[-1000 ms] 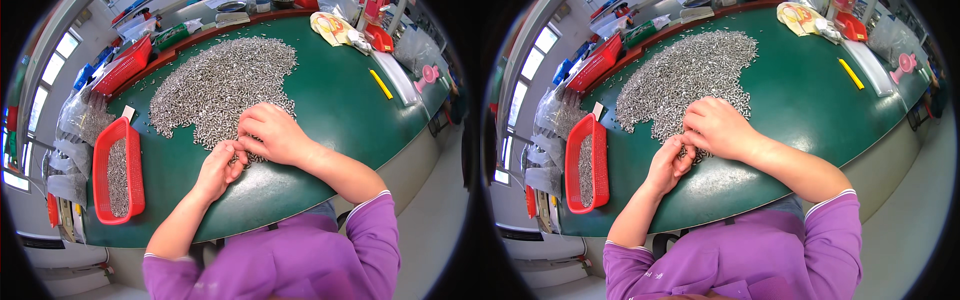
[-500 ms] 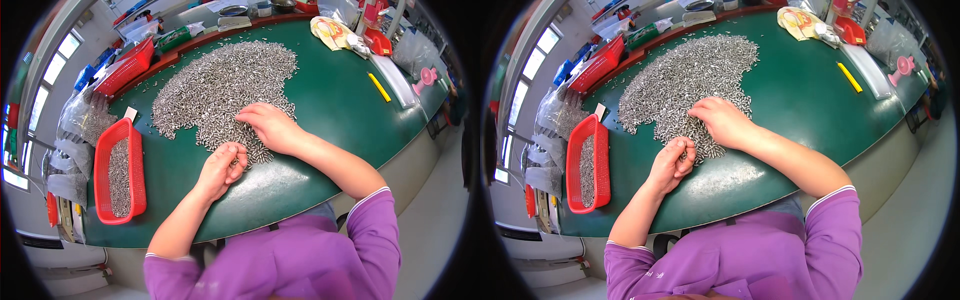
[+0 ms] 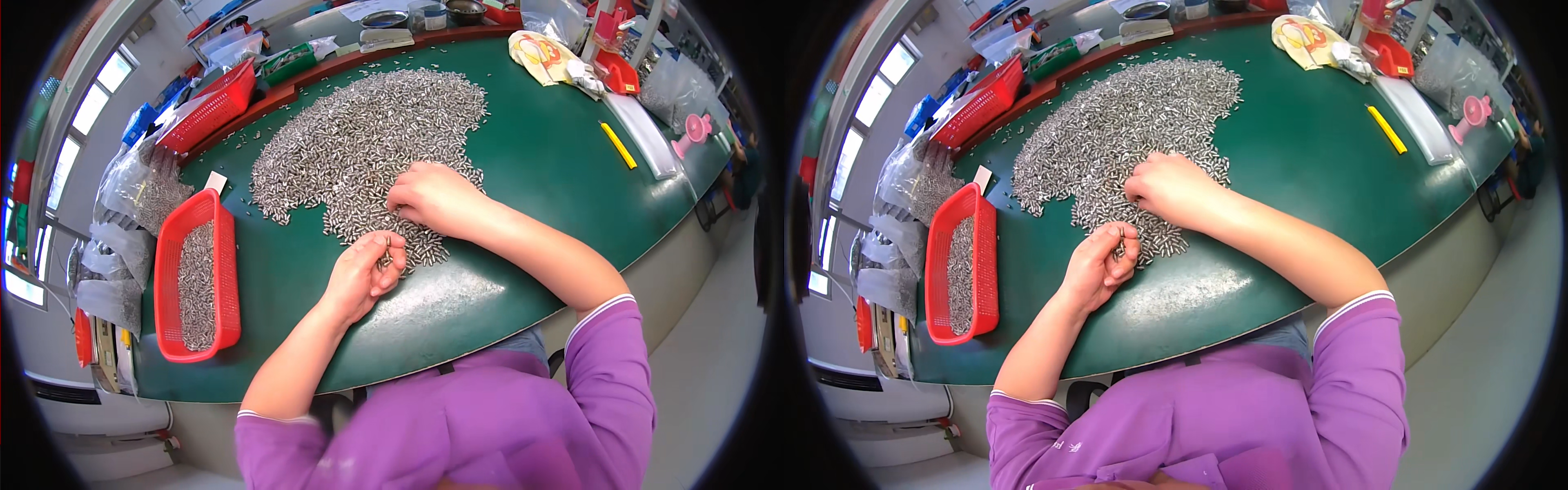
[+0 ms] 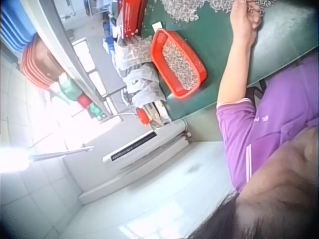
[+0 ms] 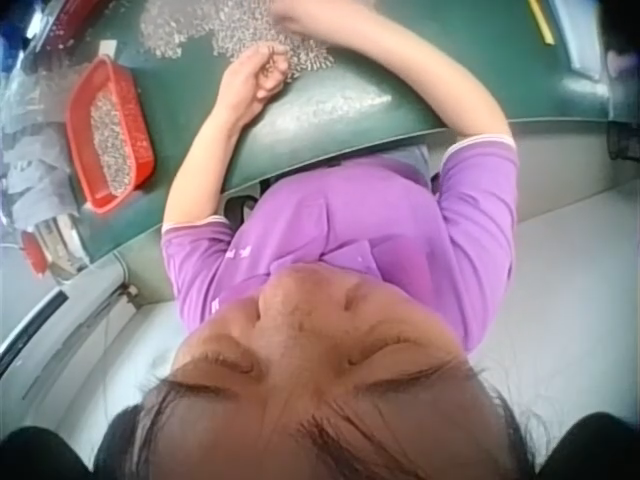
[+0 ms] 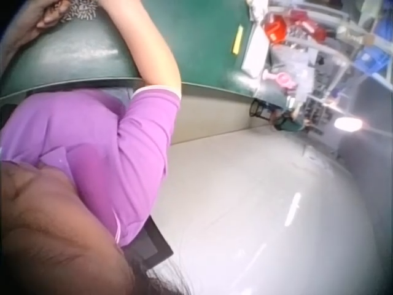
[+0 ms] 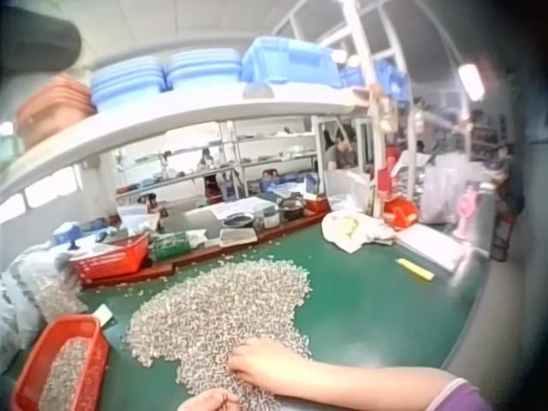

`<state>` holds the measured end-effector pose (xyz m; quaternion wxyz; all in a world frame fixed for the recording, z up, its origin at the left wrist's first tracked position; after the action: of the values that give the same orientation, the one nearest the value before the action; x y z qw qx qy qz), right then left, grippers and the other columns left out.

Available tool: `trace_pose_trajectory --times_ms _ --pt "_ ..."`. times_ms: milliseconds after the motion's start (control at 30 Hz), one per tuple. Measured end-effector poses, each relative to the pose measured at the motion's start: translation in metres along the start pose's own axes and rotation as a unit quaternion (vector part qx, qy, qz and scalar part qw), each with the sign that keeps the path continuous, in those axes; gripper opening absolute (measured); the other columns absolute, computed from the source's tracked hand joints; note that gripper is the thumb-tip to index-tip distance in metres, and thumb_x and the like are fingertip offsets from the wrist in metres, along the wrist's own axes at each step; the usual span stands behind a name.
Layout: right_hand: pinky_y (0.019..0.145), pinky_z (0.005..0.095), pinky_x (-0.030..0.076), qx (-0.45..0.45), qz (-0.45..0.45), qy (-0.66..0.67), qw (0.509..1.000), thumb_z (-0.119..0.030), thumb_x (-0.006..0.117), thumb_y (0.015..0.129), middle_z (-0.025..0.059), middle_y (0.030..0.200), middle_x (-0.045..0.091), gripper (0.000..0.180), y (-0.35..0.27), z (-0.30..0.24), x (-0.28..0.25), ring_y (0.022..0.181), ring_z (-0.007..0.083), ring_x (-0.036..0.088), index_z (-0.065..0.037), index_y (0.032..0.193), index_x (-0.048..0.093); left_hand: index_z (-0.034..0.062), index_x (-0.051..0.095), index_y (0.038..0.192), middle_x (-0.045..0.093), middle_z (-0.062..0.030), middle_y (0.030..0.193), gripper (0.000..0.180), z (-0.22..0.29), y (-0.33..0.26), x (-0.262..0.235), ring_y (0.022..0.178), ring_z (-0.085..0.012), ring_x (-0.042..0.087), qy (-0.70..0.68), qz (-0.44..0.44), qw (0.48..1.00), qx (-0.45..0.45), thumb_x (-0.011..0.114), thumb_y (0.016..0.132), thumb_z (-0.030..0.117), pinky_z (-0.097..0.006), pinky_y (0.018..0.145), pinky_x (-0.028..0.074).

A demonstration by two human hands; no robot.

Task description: Sorting small metal cylindrical components on a workbench.

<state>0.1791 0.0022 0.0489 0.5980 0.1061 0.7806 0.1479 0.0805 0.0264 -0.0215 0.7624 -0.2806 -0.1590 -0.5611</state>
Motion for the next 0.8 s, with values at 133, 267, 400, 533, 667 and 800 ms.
trace_pose_trajectory --times_ms 133,267,400,533,667,800 --pt "0.080 0.0382 0.048 -0.022 0.074 0.014 0.997 -0.014 0.067 0.075 0.0043 0.090 0.062 0.014 -0.016 -0.002 -0.013 0.089 0.0255 0.058 -0.012 0.089 0.068 -0.0003 0.052 0.105 0.055 -0.0082 0.081 0.022 0.000 0.001 0.001 0.051 -0.0101 0.040 0.008 -0.005 1.000 0.005 0.041 0.099 0.018 -0.020 0.040 0.029" --pt "0.081 0.0373 0.048 -0.001 0.103 0.084 0.991 -0.010 0.067 0.076 0.0041 0.093 0.062 0.014 -0.021 0.004 -0.019 0.092 0.0253 0.058 -0.010 0.090 0.068 0.0006 0.050 0.104 0.052 -0.0071 0.082 0.023 0.001 0.001 0.002 0.049 -0.0097 0.035 0.033 0.006 0.999 0.001 0.039 0.100 0.020 -0.021 0.041 0.028" --pt "0.082 0.0362 0.047 0.049 0.078 0.192 0.977 -0.009 0.066 0.079 0.0048 0.091 0.063 0.012 -0.017 -0.003 -0.031 0.090 0.0253 0.059 -0.010 0.091 0.068 0.0014 0.049 0.108 0.054 -0.0072 0.083 0.022 0.001 -0.001 0.002 0.051 -0.0096 0.037 0.019 -0.001 1.000 0.009 0.041 0.099 0.019 -0.020 0.042 0.029" --pt "0.080 0.0362 0.047 0.015 0.046 0.263 0.963 -0.013 0.068 0.079 0.0048 0.086 0.062 0.011 -0.015 -0.012 -0.025 0.086 0.0241 0.059 -0.009 0.090 0.067 0.0030 0.047 0.113 0.055 -0.0061 0.085 0.023 0.000 0.002 0.004 0.053 -0.0078 0.039 -0.007 -0.034 0.999 0.011 0.046 0.097 0.019 -0.018 0.043 0.030" --pt "0.079 0.0366 0.046 -0.046 0.044 0.228 0.972 -0.015 0.068 0.080 0.0049 0.089 0.061 0.015 -0.018 -0.022 -0.023 0.089 0.0236 0.058 -0.010 0.094 0.068 0.0048 0.048 0.110 0.055 -0.0031 0.084 0.019 -0.001 0.002 0.003 0.053 -0.0046 0.038 0.014 -0.010 1.000 0.006 0.053 0.096 0.016 -0.016 0.043 0.029" --pt "0.084 0.0365 0.046 0.012 0.063 0.226 0.972 -0.015 0.066 0.082 0.0063 0.097 0.061 0.021 -0.018 -0.010 -0.016 0.094 0.0251 0.057 -0.011 0.102 0.068 0.0057 0.050 0.107 0.055 -0.0038 0.083 0.014 0.001 0.001 0.004 0.053 -0.0052 0.038 0.012 -0.011 1.000 0.016 0.050 0.097 0.016 -0.017 0.043 0.029"
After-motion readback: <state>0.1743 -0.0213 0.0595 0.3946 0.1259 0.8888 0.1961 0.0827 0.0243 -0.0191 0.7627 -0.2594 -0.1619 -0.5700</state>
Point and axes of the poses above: each hand's wrist, its own y-axis towards the middle knuckle, its own x-axis out of the palm, z = x × y, the point moved 9 cm from there along y, towards the middle knuckle
